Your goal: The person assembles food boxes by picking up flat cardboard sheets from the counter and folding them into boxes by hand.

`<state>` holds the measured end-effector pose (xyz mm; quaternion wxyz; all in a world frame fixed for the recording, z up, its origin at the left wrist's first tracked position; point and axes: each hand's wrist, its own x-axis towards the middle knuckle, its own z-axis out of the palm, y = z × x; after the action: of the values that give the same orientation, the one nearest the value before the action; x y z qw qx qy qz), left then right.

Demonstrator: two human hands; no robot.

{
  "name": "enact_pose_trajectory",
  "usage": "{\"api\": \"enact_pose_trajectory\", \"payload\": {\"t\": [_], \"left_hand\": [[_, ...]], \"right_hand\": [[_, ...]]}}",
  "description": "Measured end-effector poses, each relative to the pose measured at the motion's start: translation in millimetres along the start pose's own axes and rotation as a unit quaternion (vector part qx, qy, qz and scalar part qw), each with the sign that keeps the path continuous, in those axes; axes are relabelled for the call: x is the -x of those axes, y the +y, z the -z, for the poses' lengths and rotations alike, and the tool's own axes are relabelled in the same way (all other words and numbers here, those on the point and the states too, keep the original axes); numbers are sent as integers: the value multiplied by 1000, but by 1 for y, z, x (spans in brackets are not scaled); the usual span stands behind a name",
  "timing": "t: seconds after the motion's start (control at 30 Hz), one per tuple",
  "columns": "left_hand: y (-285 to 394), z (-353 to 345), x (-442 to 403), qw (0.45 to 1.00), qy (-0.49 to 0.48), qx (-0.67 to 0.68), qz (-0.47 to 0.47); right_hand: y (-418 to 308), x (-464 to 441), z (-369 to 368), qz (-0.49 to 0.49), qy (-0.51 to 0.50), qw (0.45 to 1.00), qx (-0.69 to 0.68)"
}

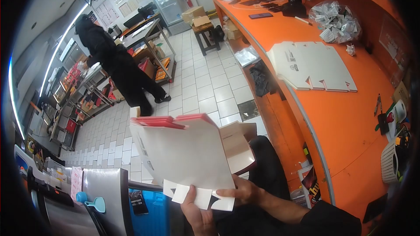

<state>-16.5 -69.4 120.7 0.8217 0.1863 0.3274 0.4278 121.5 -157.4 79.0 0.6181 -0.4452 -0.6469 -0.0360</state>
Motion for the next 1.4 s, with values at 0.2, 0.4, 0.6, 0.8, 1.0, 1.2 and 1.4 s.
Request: {"api": "enact_pose_trajectory", "payload": {"t": [0.2, 0.4, 0.6, 0.8, 1.0, 1.2, 1.4], "left_hand": [[-9, -6, 6, 999, -22, -41, -2], [-14, -3, 7, 992, -13, -84, -89], [-26, -3, 17, 969, -36, -198, -142], [-4, 35, 0, 928, -231, -284, -68], [68, 105, -63, 922, -372, 60, -83], [127, 48, -34, 906, -376, -120, -150], [85, 44, -3, 925, -247, -223, -186]], "right_hand": [[-17, 1, -19, -215, 158, 960, -81], [-6, 13, -9, -233, 126, 943, -201], [-13, -2, 45, -291, 30, 912, -288], [20, 18, 44, -348, 210, 824, -396], [15, 14, 73, -332, 255, 817, -397], [37, 36, 73, -338, 106, 917, -181], [42, 31, 38, -433, 228, 847, -208]]}}
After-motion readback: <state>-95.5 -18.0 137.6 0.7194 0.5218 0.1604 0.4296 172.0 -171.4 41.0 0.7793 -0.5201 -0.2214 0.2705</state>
